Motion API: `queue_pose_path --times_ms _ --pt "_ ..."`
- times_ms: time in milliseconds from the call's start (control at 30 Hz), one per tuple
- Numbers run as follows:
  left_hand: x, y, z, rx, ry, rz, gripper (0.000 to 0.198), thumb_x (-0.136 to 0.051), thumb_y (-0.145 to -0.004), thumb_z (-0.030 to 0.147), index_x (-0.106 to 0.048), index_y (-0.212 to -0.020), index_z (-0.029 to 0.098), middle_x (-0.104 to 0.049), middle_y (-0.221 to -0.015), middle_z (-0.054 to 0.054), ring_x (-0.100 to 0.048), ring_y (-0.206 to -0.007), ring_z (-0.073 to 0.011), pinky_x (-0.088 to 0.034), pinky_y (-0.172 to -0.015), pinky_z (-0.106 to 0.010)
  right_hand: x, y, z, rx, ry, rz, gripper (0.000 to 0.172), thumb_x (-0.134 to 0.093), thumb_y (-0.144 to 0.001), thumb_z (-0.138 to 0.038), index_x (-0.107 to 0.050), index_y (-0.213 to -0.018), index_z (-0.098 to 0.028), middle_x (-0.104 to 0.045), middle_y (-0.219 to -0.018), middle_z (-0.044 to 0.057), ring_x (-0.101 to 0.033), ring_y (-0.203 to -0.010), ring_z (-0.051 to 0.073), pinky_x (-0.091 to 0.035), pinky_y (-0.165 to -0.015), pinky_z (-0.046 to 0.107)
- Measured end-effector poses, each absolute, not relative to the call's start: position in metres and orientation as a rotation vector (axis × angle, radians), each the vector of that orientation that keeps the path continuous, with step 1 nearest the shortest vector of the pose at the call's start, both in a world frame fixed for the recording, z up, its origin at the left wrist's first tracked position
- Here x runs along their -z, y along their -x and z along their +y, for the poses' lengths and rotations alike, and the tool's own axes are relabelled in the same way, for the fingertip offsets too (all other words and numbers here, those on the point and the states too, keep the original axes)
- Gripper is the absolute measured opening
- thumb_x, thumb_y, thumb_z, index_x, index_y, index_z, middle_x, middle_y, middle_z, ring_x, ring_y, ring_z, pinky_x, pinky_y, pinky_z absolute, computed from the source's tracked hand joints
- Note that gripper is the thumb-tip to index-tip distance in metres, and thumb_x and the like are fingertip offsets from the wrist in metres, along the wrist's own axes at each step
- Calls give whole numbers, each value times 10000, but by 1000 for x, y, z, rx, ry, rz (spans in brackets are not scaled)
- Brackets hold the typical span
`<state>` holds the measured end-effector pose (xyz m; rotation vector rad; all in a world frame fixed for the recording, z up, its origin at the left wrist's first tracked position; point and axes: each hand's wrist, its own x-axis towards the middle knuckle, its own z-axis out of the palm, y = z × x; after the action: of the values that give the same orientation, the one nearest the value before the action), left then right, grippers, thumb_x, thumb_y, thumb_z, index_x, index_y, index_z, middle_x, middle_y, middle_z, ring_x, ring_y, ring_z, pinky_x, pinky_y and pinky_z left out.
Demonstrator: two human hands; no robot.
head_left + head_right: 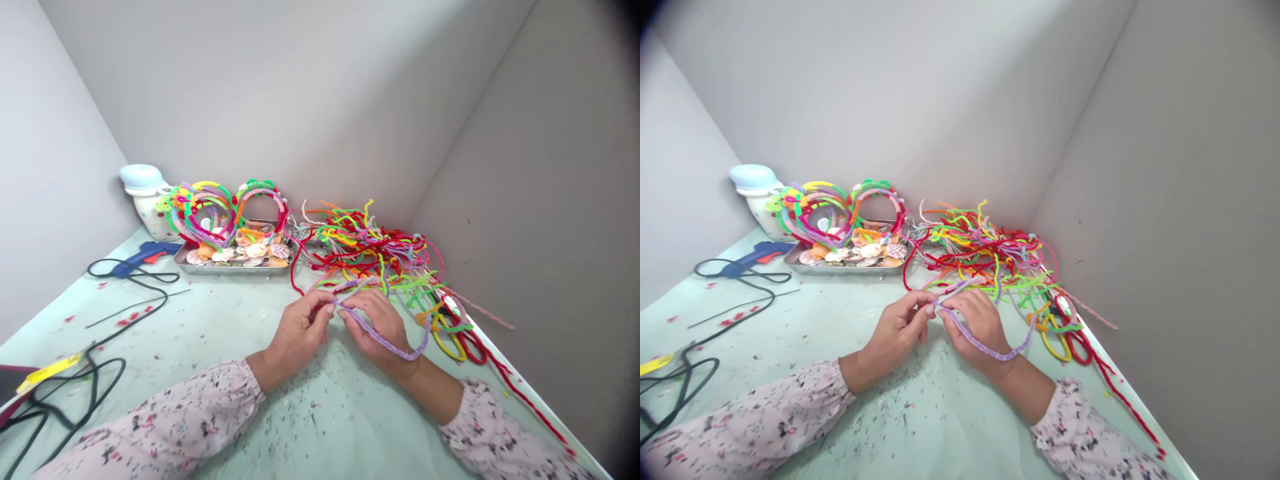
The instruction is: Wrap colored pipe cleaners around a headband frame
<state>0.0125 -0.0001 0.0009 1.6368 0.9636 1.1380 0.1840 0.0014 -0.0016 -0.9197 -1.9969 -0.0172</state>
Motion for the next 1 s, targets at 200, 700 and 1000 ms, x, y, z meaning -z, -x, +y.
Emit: queue_pose_path --times_ms 200,700,1000 --pt "0 -13 1 -1119 -1648 979 187 -478 -895 295 -581 -975 161 -544 -629 31 -493 -449 -65 -384 -446 -170 4 -185 3 27 888 -2037 143 -590 -818 -137 -586 -944 -205 -647 -850 46 -587 -818 199 -476 -754 371" --pt "-3 -8 0 -1283 -1998 1082 191 -473 -901 216 -630 -997 163 -607 -880 -54 -564 -725 -125 -432 -650 -231 5 -185 5 298 852 -1898 246 -638 -784 -102 -611 -990 -232 -600 -918 56 -590 -839 195 -511 -725 349" --pt "5 -9 2 -1181 -1909 1088 145 -464 -907 256 -538 -1008 183 -604 -805 -17 -513 -604 -102 -405 -574 -218 9 -186 9 236 894 -1969 176 -604 -830 -140 -628 -990 -211 -633 -931 63 -612 -864 187 -525 -756 337"
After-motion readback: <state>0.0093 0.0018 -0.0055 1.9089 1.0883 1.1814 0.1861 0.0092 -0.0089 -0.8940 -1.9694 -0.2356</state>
